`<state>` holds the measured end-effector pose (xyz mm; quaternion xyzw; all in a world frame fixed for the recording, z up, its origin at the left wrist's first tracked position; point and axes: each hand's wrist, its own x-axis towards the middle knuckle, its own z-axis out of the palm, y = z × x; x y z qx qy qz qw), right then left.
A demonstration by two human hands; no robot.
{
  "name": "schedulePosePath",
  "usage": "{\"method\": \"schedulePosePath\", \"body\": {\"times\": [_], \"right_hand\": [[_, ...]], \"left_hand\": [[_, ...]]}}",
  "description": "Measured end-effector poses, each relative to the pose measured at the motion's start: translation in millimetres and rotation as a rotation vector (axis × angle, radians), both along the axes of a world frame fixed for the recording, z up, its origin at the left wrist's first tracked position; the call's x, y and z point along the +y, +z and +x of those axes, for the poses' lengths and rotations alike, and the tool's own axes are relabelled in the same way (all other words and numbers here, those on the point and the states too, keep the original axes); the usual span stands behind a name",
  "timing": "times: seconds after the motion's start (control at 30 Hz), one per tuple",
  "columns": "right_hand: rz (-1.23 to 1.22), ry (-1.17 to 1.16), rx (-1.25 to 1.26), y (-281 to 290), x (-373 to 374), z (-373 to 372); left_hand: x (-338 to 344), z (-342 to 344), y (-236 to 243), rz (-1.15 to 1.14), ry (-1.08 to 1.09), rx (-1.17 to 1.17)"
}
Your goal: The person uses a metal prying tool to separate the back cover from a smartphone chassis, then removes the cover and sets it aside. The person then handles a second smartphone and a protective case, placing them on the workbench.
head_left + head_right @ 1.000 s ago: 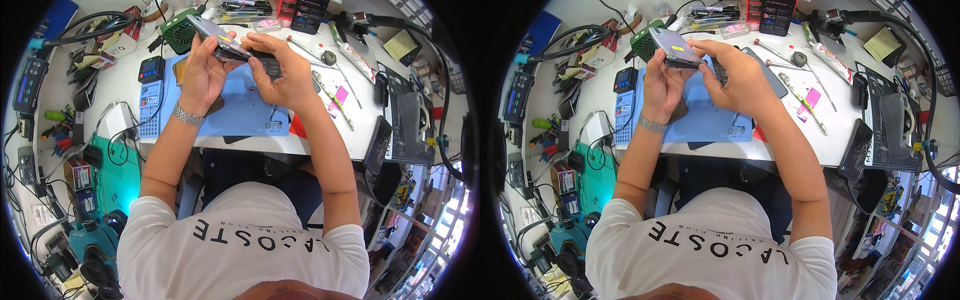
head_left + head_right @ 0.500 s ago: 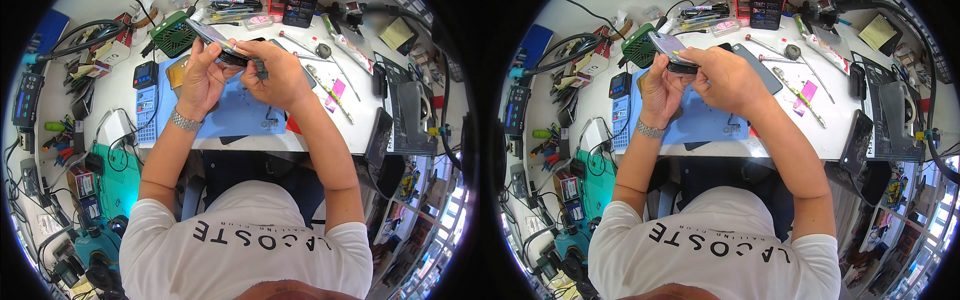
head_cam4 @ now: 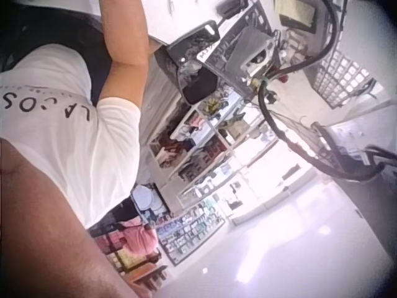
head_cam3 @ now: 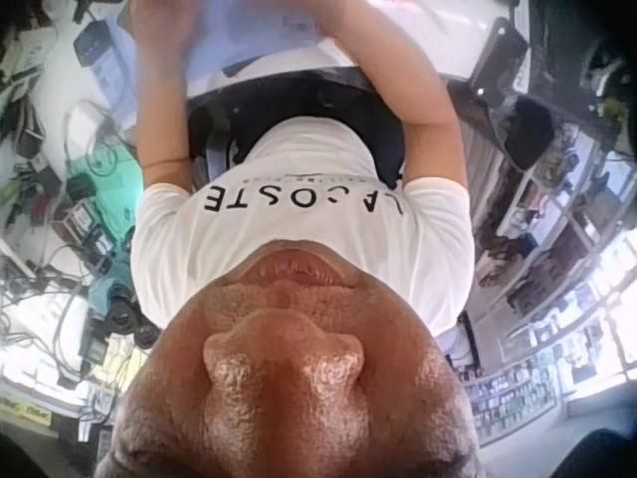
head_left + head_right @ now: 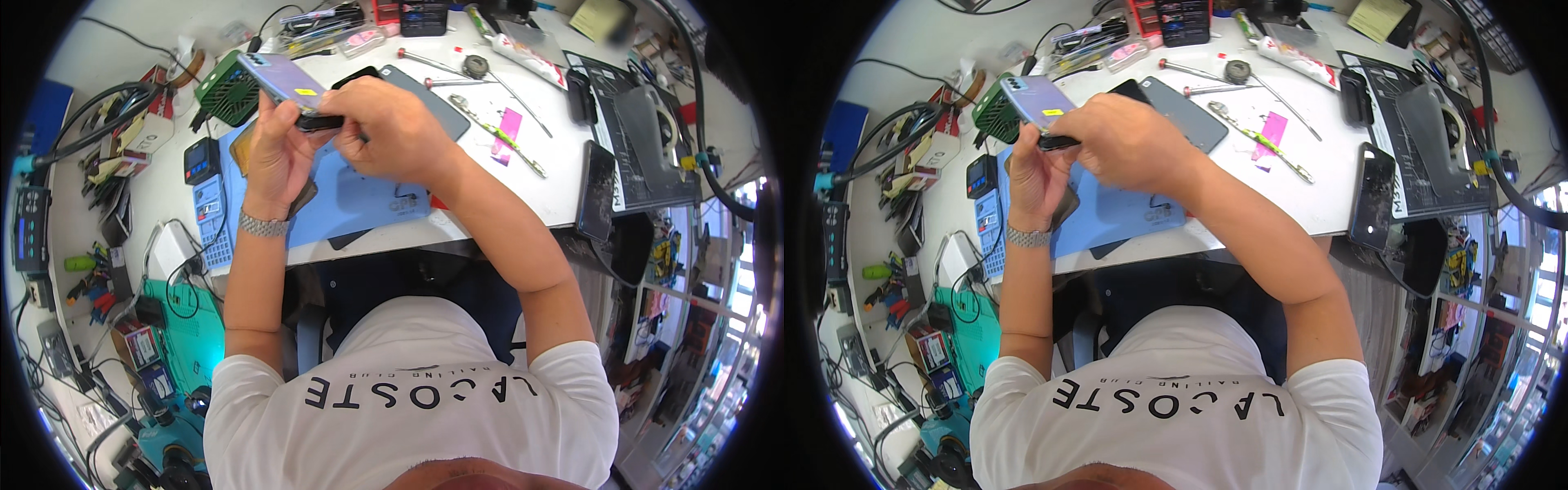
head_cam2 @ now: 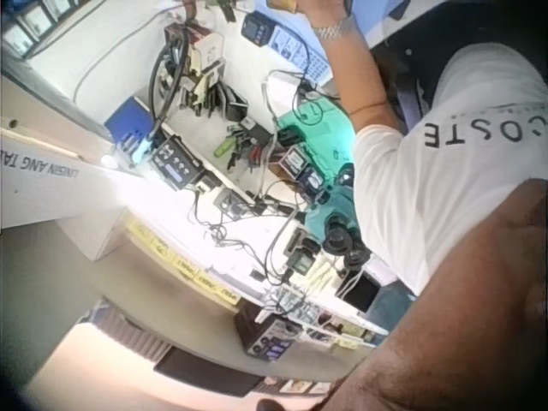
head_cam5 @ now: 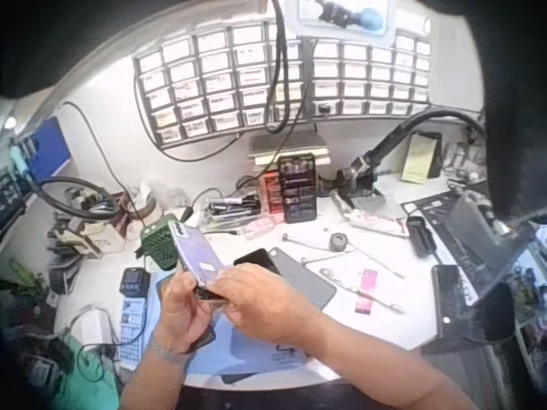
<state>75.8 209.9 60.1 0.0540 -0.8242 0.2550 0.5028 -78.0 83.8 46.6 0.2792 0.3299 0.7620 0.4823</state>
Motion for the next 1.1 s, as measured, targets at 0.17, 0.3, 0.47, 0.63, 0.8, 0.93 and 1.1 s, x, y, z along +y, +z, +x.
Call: {"method": "schedulePosePath", "body": {"times": [0.17,0.3,0.47,0.63,0.8,0.93,1.1], "right_hand": [[-0.031,0.029,0.059,-7,1,-3],[-0.006,0.033,0.132,-10,1,-7],[0.007,0.043,0.206,-12,1,-11],[-0.081,0.011,-0.001,-3,0,-4],[-0.108,0.019,-0.110,-3,1,0],[-0.058,0.062,-0.096,-6,6,-2],[0.015,0.013,-0.019,-8,6,-4]], "left_hand": [[-1,-4,-5,-0.005,-0.010,-0.008],[-1,-5,-4,0.009,-0.044,-0.027],[0,-10,-9,0.044,-0.090,-0.085],[1,-6,-6,0.097,-0.032,-0.108],[1,-5,-1,0.083,-0.036,-0.124],[1,-10,-1,0.099,-0.112,-0.186],[2,-8,1,0.101,-0.165,-0.231]]}}
